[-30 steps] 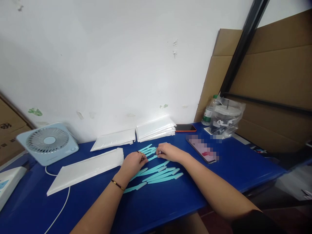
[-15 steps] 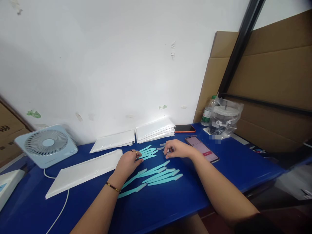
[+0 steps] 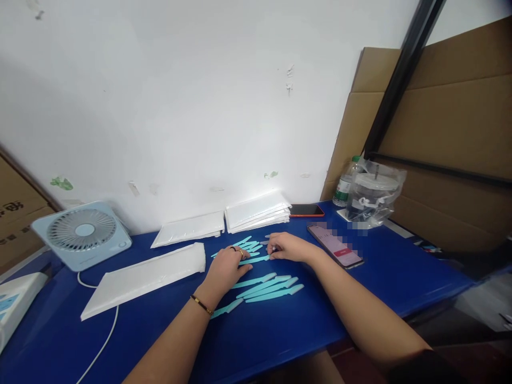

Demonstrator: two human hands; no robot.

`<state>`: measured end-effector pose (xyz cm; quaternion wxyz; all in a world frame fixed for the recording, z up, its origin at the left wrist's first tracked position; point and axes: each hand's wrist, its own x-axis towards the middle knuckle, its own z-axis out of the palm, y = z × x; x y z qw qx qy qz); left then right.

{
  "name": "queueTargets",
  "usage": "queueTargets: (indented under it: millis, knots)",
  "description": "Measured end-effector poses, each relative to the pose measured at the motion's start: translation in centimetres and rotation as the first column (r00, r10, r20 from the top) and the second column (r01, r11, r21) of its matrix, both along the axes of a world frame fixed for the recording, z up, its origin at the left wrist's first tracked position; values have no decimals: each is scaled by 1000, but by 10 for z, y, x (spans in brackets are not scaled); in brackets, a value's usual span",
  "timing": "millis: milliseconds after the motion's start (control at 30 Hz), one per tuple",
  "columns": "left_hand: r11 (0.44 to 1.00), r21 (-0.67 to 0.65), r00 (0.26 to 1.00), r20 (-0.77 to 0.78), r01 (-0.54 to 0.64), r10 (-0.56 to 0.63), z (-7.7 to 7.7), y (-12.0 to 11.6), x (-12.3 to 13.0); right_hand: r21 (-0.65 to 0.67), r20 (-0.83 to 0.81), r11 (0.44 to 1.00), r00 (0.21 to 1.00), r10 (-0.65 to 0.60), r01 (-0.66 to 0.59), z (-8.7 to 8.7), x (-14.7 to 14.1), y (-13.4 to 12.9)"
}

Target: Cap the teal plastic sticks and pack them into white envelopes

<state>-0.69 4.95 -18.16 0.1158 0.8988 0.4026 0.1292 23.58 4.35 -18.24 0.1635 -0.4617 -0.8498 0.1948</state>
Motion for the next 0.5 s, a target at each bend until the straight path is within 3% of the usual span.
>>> queueTargets:
  millis: [100, 200, 367, 433, 500]
  knots:
    - [1000, -4, 999, -40, 4, -4, 0, 3, 2, 32, 13, 999, 999, 29, -30, -3, -8, 2]
    - [999, -29, 998, -49, -33, 32, 2, 6, 2, 48, 35, 999, 999, -26, 25, -4, 1, 5]
    - [989, -72, 991, 22, -130, 131, 20, 7, -19, 91, -3, 989, 993, -120, 120, 3, 16, 3]
    - [978, -141, 988, -29, -151, 149, 30, 6, -38, 106, -44, 989, 994, -102, 107, 7, 11, -1]
    - [940, -298, 981, -149, -167, 127, 37, 3, -55, 109, -70, 992, 996, -59, 67, 11, 3, -6]
